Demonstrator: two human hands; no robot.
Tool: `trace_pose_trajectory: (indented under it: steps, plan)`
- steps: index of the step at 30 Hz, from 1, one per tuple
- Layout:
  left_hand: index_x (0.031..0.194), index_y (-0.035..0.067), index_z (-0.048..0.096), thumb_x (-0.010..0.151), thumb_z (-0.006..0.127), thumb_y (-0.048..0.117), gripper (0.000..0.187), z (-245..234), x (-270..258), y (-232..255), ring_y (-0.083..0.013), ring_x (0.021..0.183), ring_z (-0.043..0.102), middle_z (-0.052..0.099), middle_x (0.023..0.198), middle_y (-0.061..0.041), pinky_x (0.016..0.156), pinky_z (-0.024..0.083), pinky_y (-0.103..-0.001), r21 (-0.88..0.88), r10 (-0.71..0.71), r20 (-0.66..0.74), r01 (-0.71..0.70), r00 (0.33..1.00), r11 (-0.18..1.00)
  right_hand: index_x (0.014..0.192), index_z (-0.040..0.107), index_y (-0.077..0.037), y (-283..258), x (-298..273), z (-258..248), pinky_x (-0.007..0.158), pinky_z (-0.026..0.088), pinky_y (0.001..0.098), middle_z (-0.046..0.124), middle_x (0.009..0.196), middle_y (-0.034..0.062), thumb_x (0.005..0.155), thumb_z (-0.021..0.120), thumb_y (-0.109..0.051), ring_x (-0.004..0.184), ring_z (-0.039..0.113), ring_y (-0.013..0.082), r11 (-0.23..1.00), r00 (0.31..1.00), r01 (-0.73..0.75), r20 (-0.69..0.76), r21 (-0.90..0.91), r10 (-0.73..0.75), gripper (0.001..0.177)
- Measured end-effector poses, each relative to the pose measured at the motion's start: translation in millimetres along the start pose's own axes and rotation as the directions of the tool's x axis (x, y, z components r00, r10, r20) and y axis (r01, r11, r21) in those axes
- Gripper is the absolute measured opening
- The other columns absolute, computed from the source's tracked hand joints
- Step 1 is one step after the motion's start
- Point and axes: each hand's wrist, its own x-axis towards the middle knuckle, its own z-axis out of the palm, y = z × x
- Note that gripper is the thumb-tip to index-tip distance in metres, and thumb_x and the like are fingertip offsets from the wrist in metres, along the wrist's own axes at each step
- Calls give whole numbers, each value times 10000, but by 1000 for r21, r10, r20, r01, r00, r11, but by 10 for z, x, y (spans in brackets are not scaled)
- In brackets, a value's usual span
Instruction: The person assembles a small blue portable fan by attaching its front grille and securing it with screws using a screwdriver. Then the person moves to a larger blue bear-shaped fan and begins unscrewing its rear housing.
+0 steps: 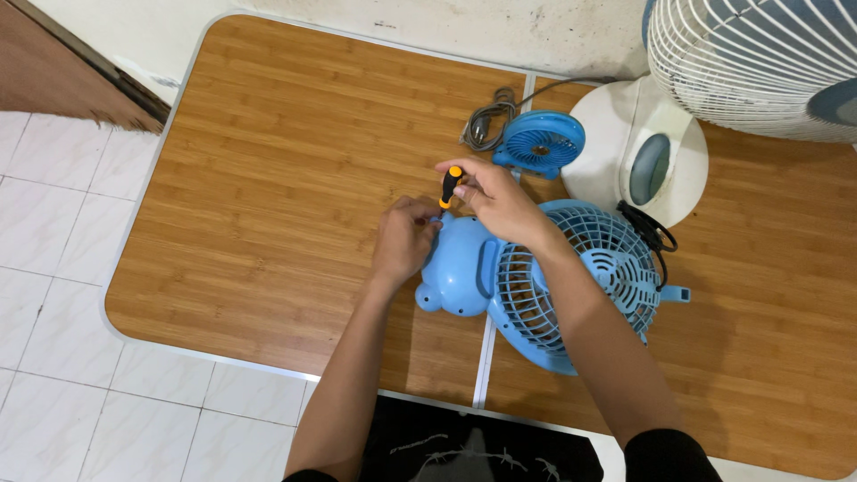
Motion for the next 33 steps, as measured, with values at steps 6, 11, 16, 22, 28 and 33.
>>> trace_pose_trajectory:
  steps: [6, 11, 16, 22, 28, 33]
  plan:
    - [923, 22, 764, 787, 772, -11, 140, 0, 45, -8, -273, 820, 719, 718, 921, -148, 760, 573, -372, 2, -59, 28, 59, 998, 998, 1336, 622, -39, 13, -9, -27, 824, 520, 240, 669, 1084, 24, 983, 541, 72, 973, 617, 72, 998, 1000, -5, 10, 61, 5, 379]
    - [898, 29, 768, 775, 805, 35, 128, 9, 126, -75, -250, 805, 729, 725, 907, -145, 743, 580, -363, 24, -123, 74, 121, 990, 992, 1319, 636, -37, 41, 7, -82, 755, 488, 236, 633, 1031, 20, 988, 558, 80, 884, 555, 68, 996, 1000, -9, -1, 93, 9, 359]
    - [873, 15, 755, 785, 790, 60, 104, 39, 152, -96, -232, 780, 739, 739, 870, -138, 724, 587, -344, -16, -128, 50, 129, 990, 991, 1280, 637, -35, 31, -1, -52, 814, 522, 238, 639, 1019, 13, 990, 571, 65, 944, 604, 73, 997, 999, 28, -25, 69, -27, 314]
    - [875, -3, 716, 810, 742, 33, 79, 46, 128, -47, -204, 767, 738, 746, 814, -116, 737, 585, -327, -124, -66, -67, 57, 996, 991, 1240, 628, -28, -11, 1, -34, 889, 549, 277, 668, 1068, 29, 986, 629, 10, 1010, 657, 118, 994, 990, 105, -97, 0, -105, 257]
    - [875, -14, 687, 829, 747, 22, 84, -33, 99, -41, -185, 733, 716, 735, 786, -115, 706, 572, -314, -158, -138, -164, 112, 977, 981, 1253, 623, -38, -22, 12, 8, 864, 562, 277, 695, 1044, 37, 996, 656, -45, 982, 690, 127, 999, 991, 49, -125, 18, -46, 260]
    - [936, -1, 723, 821, 732, -12, 116, -136, 62, -133, -158, 782, 735, 761, 839, -100, 750, 583, -289, -166, -21, -239, -20, 971, 986, 1264, 618, -29, 2, 18, 74, 867, 574, 262, 698, 1059, 45, 975, 690, -36, 985, 686, 105, 996, 989, 70, -135, 63, -61, 298]
